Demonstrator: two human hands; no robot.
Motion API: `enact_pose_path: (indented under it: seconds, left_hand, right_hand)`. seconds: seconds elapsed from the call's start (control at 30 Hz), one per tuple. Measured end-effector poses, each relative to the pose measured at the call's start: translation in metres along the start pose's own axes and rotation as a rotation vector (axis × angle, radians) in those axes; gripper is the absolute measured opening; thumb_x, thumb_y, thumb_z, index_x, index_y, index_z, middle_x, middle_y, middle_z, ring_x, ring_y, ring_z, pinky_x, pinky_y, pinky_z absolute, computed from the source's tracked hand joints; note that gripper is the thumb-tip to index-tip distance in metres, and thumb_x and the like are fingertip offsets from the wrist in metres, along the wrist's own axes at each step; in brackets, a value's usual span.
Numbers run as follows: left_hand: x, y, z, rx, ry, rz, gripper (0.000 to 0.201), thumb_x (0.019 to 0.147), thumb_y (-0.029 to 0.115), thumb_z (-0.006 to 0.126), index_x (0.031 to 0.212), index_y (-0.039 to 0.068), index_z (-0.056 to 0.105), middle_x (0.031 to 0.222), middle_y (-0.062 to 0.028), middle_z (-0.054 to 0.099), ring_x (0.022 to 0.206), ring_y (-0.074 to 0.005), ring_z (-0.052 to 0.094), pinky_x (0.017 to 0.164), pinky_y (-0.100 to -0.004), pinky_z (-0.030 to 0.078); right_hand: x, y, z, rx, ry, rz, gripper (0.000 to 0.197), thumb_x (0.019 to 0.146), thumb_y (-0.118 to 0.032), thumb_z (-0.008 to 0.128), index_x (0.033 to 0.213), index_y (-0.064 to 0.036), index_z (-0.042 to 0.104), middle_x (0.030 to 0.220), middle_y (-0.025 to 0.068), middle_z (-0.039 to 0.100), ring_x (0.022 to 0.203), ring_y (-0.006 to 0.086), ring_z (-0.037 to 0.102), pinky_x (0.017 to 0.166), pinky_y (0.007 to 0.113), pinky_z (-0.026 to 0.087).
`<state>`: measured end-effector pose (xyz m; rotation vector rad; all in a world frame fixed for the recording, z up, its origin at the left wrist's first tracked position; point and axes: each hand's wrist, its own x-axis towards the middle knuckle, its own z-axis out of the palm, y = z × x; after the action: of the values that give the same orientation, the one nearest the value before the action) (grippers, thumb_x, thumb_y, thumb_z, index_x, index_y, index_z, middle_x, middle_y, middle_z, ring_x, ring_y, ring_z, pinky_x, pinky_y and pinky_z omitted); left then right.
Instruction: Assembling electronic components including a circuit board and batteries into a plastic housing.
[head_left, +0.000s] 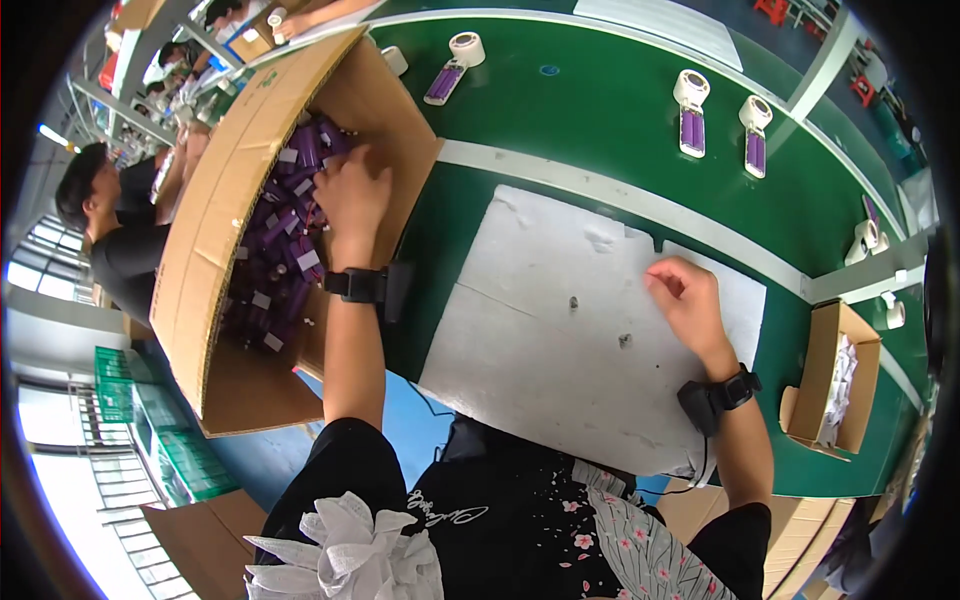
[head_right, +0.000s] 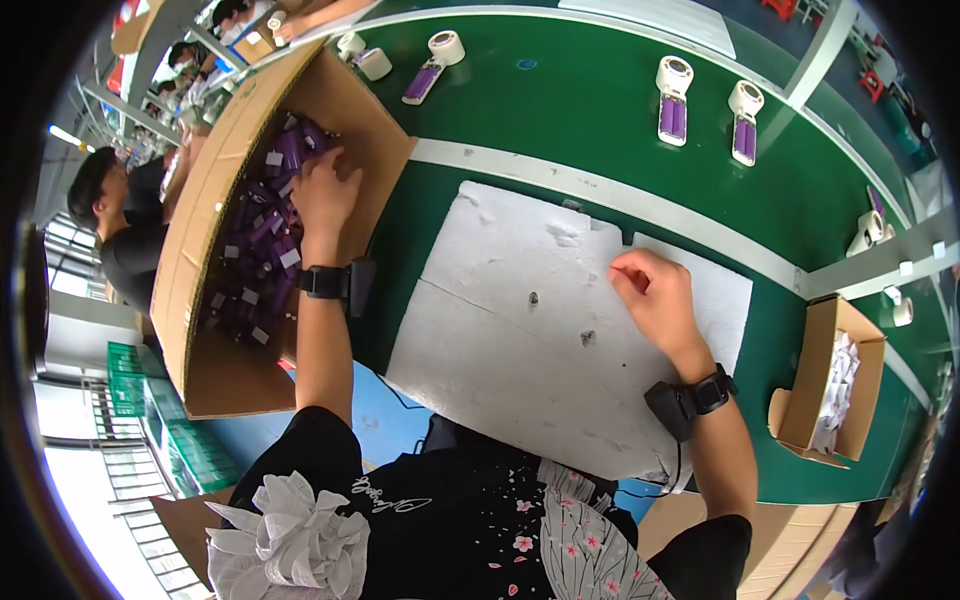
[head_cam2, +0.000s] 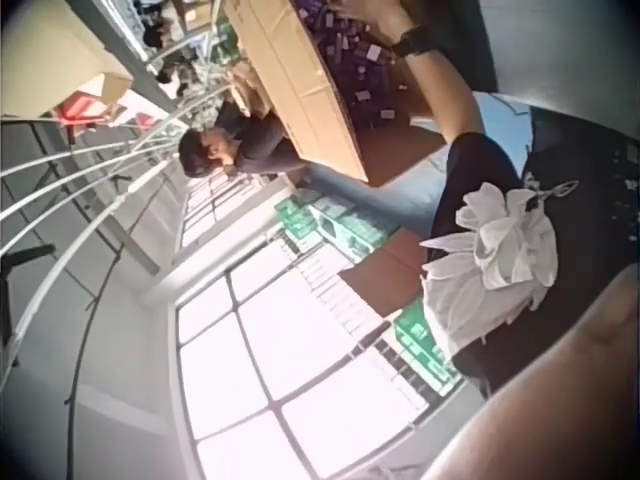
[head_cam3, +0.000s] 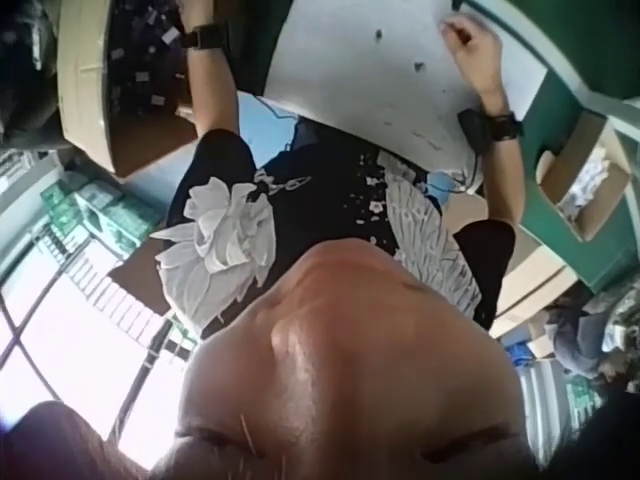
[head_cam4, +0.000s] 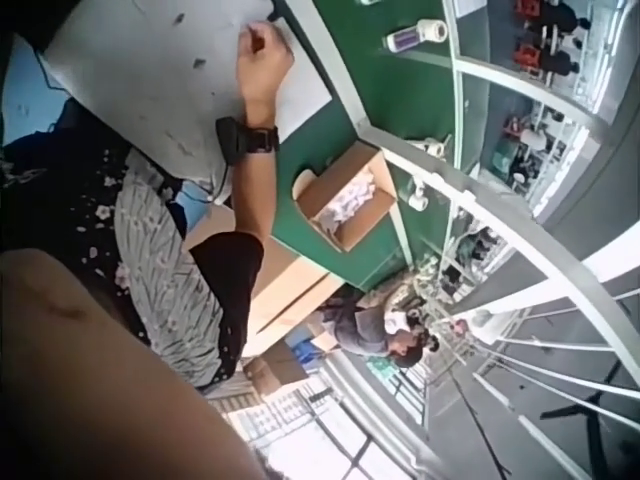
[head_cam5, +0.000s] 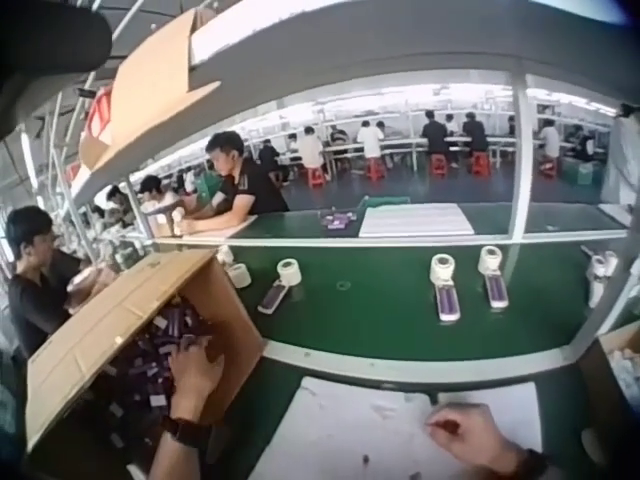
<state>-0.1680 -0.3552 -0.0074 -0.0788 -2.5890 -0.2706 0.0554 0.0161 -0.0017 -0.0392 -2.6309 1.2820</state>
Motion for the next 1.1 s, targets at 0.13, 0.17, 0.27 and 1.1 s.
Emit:
enact_pose_path:
  seconds: [0.13, 0.17, 0.27, 1.1]
  left_hand:
    - [0.015, -0.021, 0.016, 0.179, -0.183, -0.174, 0.03, 0.077, 0.029, 0.069, 0.105, 0.018, 0.069, 0.104, -0.0119, 0.069, 0.104, -0.0335, 0.062, 0.092, -0.0459, 0.046]
    - [0.018, -0.026, 0.021, 0.181, -0.178, -0.167, 0.03, 0.077, 0.029, 0.069, 0.105, 0.018, 0.069, 0.104, -0.0119, 0.069, 0.104, -0.0335, 0.062, 0.092, -0.0459, 0.046]
    - [0.026, -0.049, 0.042, 0.309, -0.245, -0.18, 0.02, 0.081, 0.027, 0.066, 0.098, 0.018, 0.072, 0.099, -0.0139, 0.07, 0.098, -0.0329, 0.066, 0.091, -0.0451, 0.048]
    - [-0.072, 0.219, -0.078, -1.405, -0.503, 0.452, 0.011, 0.094, 0.004, 0.057, 0.104, 0.0, 0.055, 0.083, -0.0079, 0.069, 0.078, -0.0147, 0.068, 0.065, -0.0251, 0.055]
  right_hand:
    - [-0.001, -0.001, -0.001, -0.009, -0.004, -0.035, 0.005, 0.083, -0.002, 0.066, 0.087, -0.001, 0.064, 0.071, 0.0026, 0.062, 0.06, 0.007, 0.051, 0.056, 0.022, 0.043]
    - [-0.002, -0.001, -0.003, -0.008, -0.006, -0.044, 0.005, 0.083, -0.003, 0.067, 0.087, -0.001, 0.064, 0.072, 0.0027, 0.063, 0.06, 0.0072, 0.052, 0.056, 0.022, 0.043]
    - [-0.001, 0.001, 0.002, 0.003, -0.003, -0.048, 0.005, 0.083, -0.003, 0.067, 0.087, -0.001, 0.064, 0.072, 0.0032, 0.064, 0.06, 0.0078, 0.052, 0.056, 0.023, 0.043]
    - [-0.001, -0.02, 0.018, 0.486, 0.198, -0.324, 0.036, 0.085, -0.014, 0.071, 0.114, -0.0024, 0.051, 0.083, 0.0021, 0.061, 0.062, 0.0111, 0.058, 0.054, 0.025, 0.047]
